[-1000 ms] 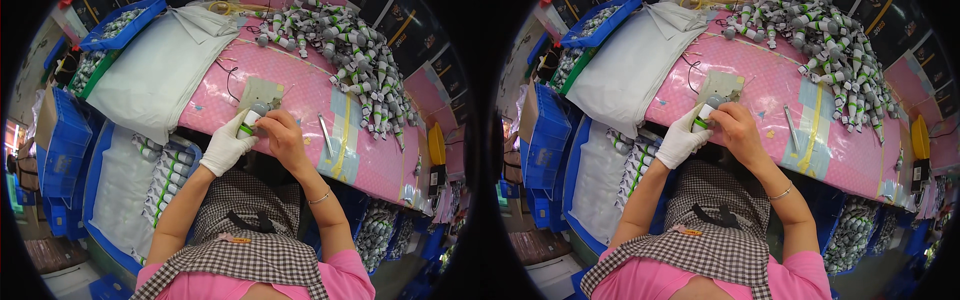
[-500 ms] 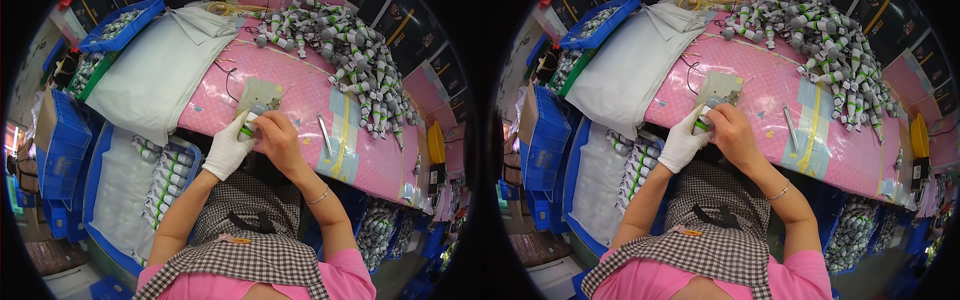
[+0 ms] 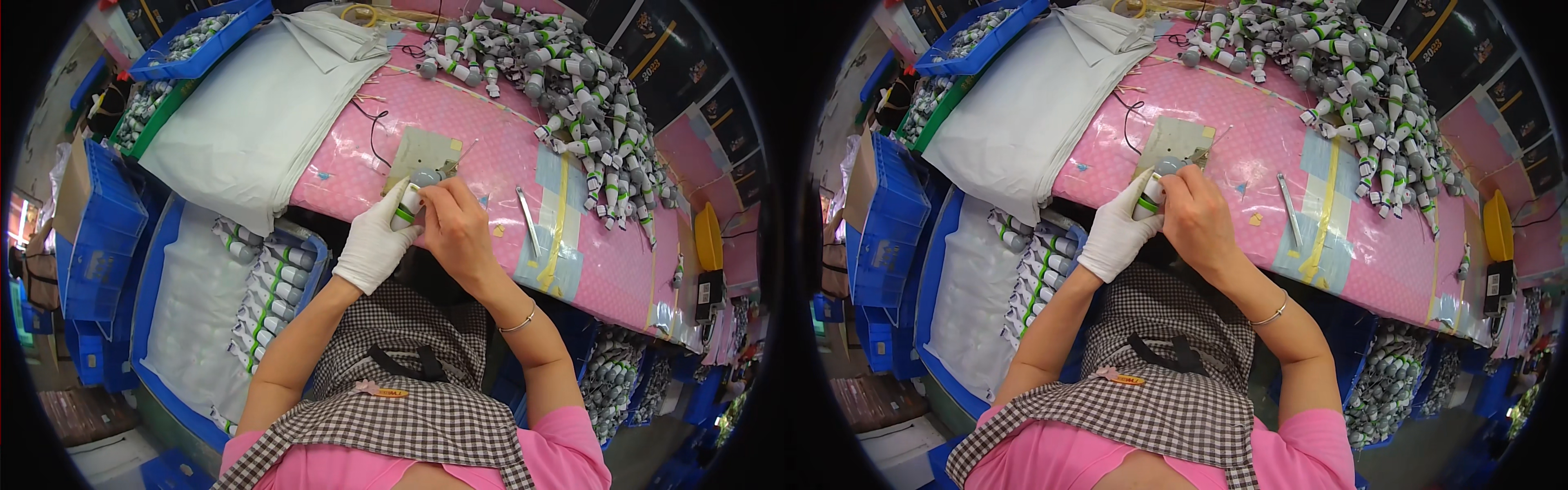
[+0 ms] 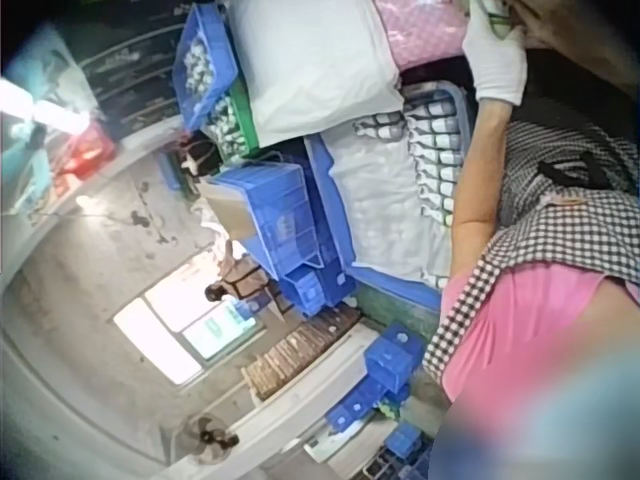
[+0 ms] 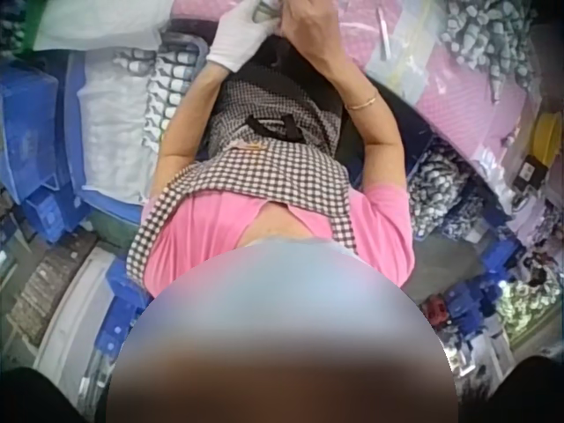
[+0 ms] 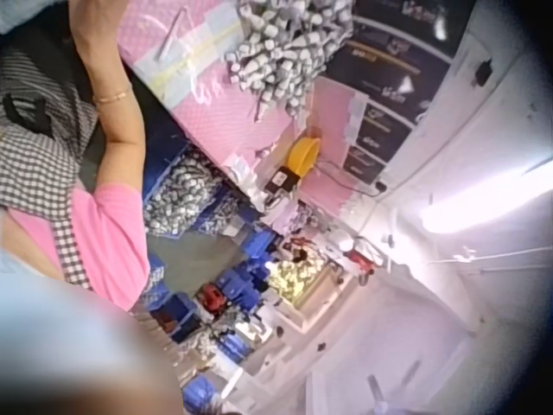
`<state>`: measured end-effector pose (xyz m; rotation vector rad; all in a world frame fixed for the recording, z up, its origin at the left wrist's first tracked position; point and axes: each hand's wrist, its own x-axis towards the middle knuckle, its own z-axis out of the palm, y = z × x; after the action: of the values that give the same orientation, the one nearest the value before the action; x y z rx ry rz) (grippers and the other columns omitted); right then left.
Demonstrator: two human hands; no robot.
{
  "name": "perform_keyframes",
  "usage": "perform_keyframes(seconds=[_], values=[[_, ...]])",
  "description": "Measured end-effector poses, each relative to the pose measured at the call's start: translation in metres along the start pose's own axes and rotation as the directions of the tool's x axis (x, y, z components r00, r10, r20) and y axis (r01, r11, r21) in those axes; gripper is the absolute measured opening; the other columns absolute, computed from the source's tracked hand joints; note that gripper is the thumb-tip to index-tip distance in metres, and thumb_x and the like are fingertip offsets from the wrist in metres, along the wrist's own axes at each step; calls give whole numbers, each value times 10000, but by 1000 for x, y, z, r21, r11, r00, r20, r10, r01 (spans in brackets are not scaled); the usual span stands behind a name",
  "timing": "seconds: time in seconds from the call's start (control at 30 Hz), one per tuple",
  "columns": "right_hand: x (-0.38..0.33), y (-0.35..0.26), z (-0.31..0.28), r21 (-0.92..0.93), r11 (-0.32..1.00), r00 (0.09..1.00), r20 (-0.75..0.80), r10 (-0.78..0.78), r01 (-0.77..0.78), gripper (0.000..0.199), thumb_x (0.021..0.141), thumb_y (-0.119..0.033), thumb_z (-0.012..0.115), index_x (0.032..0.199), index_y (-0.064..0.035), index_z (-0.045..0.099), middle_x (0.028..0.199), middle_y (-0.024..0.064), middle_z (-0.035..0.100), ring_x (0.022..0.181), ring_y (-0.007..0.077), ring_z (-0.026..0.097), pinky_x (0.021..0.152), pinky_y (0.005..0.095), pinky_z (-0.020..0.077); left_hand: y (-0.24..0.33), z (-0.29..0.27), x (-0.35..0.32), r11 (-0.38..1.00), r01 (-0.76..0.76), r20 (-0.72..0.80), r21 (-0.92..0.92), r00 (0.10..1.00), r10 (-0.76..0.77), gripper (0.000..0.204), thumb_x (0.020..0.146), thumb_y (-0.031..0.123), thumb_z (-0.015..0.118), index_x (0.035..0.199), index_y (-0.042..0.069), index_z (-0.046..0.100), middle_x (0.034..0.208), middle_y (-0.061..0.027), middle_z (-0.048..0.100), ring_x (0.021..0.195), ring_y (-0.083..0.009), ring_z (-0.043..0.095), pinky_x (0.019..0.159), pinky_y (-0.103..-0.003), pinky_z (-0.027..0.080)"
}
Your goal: Assemble small toy robot figures on a factory assembly line, fitting pieces together and placing them in trays.
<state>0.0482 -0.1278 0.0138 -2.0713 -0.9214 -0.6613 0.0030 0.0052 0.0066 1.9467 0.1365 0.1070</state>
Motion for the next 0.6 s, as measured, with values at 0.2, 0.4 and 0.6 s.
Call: perform_keyframes(seconds=[0.2,0.4,0.6], values=[[-1,-3,1,-40,999,999,31,14,-13,143,734,76,607,863,16,600,800,126,544,699,295,580,610,366,476,6,-2,-2,999,-11,4,43,1000,11,670,759,50,676,1373,78,410,1038,-211,629,923,-295,644,794,-345,507],[-1,-2,-1,-80,997,999,50,-9,13,163,726,71,602,874,3,599,802,117,541,699,290,575,610,366,472,0,2,0,998,-33,-15,58,999,34,680,751,54,678,1374,90,410,1011,-219,630,903,-317,645,782,-350,509],[0,-1,-6,-65,998,998,56,0,3,156,726,63,614,867,-4,614,805,112,551,710,282,582,606,355,475,1,3,-1,995,-29,-27,94,999,32,690,743,58,685,1375,86,408,1029,-215,628,929,-319,640,813,-354,499]])
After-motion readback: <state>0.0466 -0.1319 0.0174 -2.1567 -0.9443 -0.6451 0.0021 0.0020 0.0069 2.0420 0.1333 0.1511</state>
